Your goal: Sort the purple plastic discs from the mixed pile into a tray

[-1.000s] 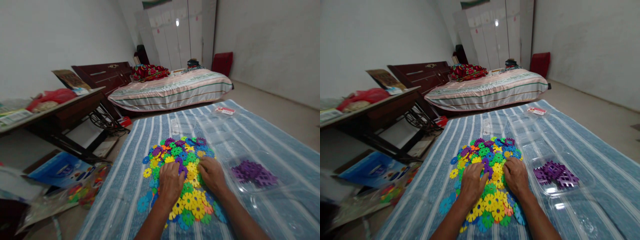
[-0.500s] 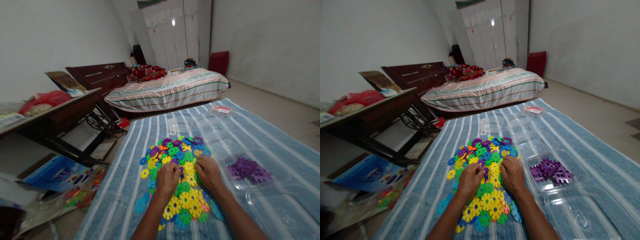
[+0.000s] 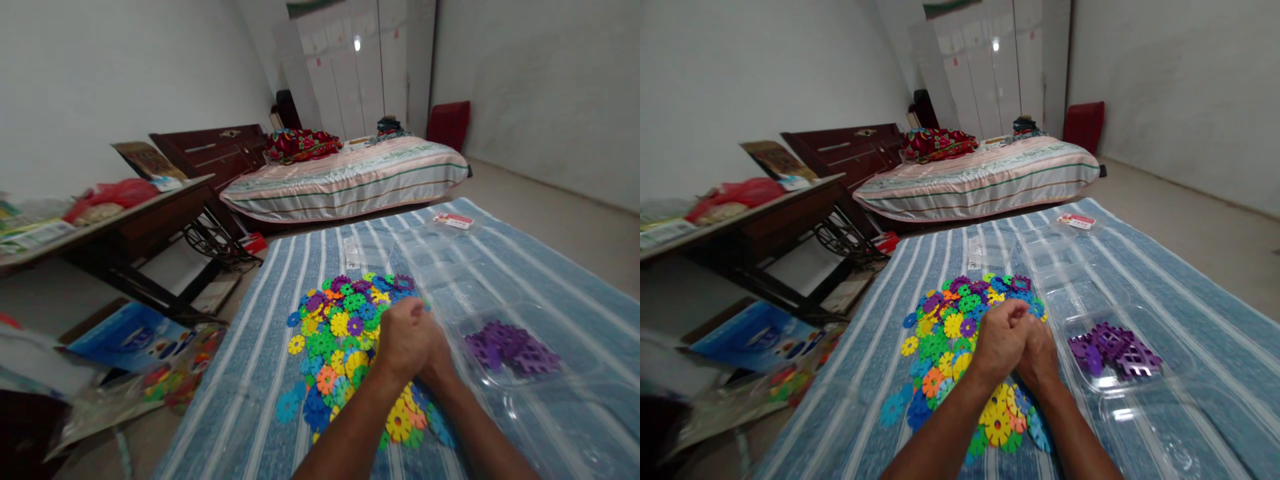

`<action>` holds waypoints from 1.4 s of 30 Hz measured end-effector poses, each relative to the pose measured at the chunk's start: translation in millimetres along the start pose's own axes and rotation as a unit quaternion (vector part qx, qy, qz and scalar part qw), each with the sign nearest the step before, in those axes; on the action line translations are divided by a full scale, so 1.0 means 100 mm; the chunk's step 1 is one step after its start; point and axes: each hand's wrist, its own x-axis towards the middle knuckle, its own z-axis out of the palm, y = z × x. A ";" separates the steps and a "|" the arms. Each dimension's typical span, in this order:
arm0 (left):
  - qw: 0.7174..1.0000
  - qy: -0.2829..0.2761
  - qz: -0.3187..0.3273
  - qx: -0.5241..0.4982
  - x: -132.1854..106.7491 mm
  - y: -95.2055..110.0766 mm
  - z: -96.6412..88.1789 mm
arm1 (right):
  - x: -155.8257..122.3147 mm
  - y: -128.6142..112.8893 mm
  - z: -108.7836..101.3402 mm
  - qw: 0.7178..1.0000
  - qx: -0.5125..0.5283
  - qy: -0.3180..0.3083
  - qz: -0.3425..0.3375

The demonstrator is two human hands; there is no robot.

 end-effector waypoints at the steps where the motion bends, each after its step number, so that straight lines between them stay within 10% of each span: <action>1: 0.999 0.015 0.008 0.052 0.02 -0.07 -0.06 | 0.01 0.00 -0.01 1.000 -0.005 -0.011 -0.011; 7: 0.915 0.025 -0.017 0.401 0.11 -0.64 -0.63 | 0.04 0.00 -0.01 0.999 -0.009 -0.035 -0.034; 14: 0.882 -0.018 -0.043 0.470 0.08 -0.86 -0.72 | 0.03 0.01 -0.01 0.999 -0.007 -0.044 -0.029; 24: 0.954 0.007 -0.098 0.283 0.11 -0.83 -0.87 | 0.04 0.00 0.00 0.999 -0.005 -0.041 -0.026; 32: 0.988 -0.081 -0.038 -0.129 0.21 -0.20 -0.33 | 0.04 -0.03 -0.02 0.999 -0.001 -0.035 -0.009; 37: 0.986 0.004 0.058 0.159 0.29 -0.25 -0.30 | 0.04 -0.01 0.00 0.999 0.007 -0.048 -0.026; 42: 0.918 -0.069 0.062 0.386 0.02 -0.63 -0.40 | 0.04 -0.01 0.01 0.999 -0.002 -0.039 -0.025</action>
